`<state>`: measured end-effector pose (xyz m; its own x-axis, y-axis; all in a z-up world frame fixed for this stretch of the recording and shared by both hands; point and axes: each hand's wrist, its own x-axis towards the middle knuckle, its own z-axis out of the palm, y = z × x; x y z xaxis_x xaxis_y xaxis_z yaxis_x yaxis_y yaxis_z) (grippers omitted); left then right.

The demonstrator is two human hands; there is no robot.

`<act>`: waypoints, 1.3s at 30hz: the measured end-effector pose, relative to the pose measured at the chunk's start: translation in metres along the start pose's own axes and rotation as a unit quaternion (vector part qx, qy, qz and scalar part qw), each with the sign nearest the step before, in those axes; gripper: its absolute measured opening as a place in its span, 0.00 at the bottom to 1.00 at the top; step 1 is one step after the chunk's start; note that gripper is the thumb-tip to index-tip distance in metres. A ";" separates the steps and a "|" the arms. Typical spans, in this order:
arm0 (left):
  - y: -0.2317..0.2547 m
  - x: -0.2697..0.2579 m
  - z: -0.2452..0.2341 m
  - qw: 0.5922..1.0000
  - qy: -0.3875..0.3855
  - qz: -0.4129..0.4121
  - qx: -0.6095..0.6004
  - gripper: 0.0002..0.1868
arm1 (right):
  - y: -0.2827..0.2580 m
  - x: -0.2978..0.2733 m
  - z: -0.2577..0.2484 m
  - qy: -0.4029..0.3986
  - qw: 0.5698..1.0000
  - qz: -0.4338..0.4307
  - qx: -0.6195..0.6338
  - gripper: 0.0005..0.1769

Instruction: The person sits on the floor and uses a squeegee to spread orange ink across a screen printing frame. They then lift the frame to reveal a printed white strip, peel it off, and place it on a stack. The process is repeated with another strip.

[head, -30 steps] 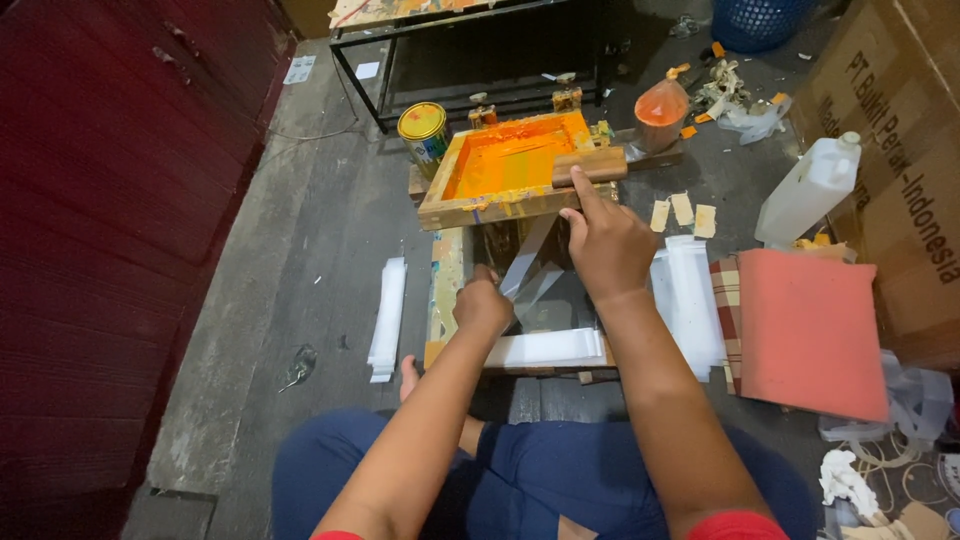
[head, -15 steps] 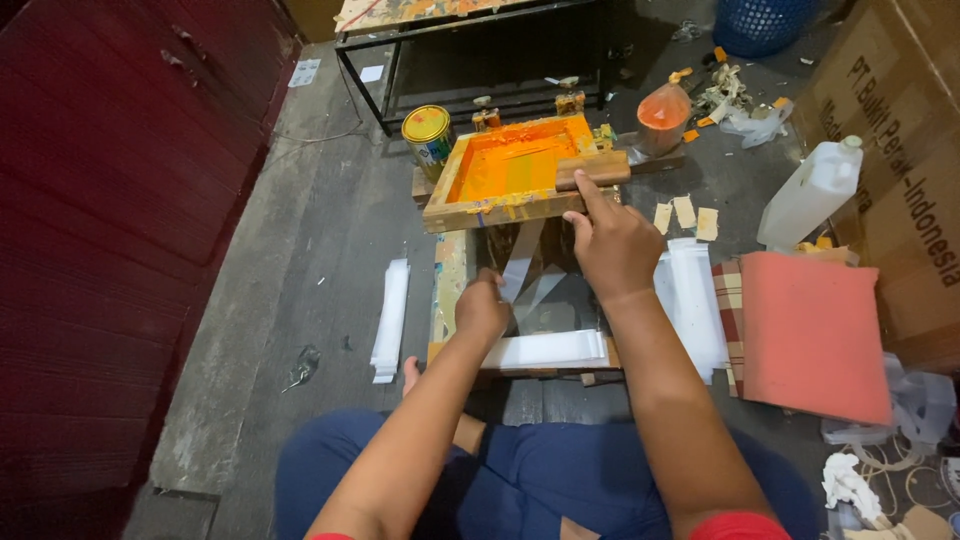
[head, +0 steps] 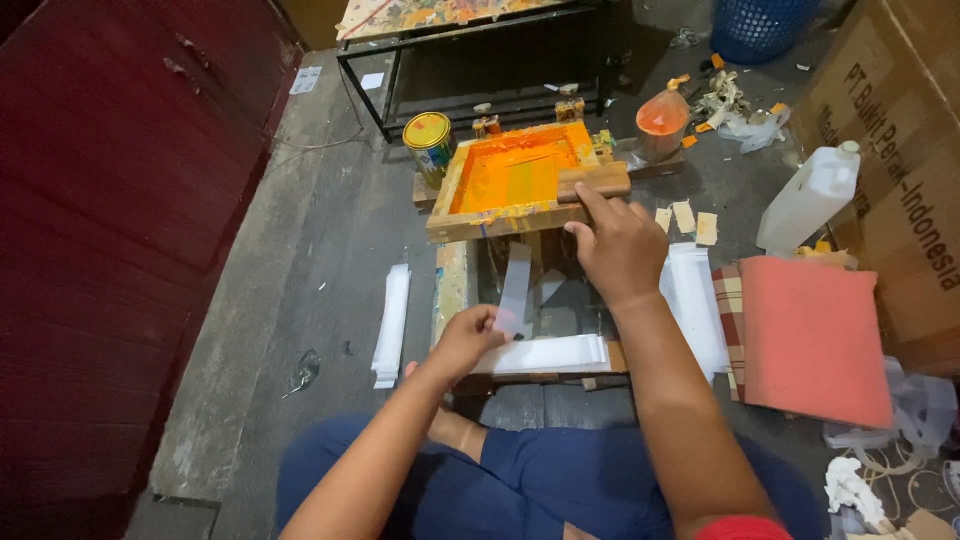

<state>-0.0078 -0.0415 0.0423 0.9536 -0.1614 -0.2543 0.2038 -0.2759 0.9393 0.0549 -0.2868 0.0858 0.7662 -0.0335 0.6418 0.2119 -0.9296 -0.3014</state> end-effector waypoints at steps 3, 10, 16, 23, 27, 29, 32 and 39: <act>-0.002 -0.023 -0.008 1.000 -0.025 0.005 -0.003 0.18 | 0.006 0.002 -0.001 -0.009 1.000 -0.017 -0.007 0.30; -0.061 -0.048 -0.033 0.992 -0.053 -0.009 -0.113 0.24 | 0.016 0.001 -0.002 -0.016 0.998 -0.038 -0.044 0.33; -0.038 -0.057 -0.029 0.981 -0.070 0.025 -0.181 0.23 | 0.013 -0.005 -0.014 -0.032 0.998 -0.062 -0.010 0.56; -0.063 -0.041 -0.021 0.963 -0.094 0.053 -0.248 0.20 | 0.019 -0.023 0.004 -0.161 0.985 -0.041 -0.039 0.73; -0.075 -0.036 -0.019 0.954 -0.077 0.059 -0.283 0.18 | 0.030 -0.033 0.025 -0.228 0.970 -0.038 -0.075 0.78; -0.082 -0.031 -0.020 0.952 -0.073 0.066 -0.290 0.18 | 0.029 -0.034 0.031 -0.265 0.959 -0.030 -0.095 0.78; -0.084 -0.027 -0.020 0.947 -0.067 0.069 -0.308 0.17 | 0.034 -0.036 0.043 -0.327 0.936 -0.019 -0.129 0.74; -0.084 -0.017 -0.021 0.933 -0.040 0.063 -0.352 0.18 | 0.005 -0.031 0.039 -0.316 0.943 -0.019 0.100 0.34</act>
<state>-0.0368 0.0040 -0.0275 0.9661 -0.2277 -0.1218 0.2130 0.4364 0.8742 0.0559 -0.2760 0.0372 0.9510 0.2824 0.1261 0.3084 -0.8360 -0.4538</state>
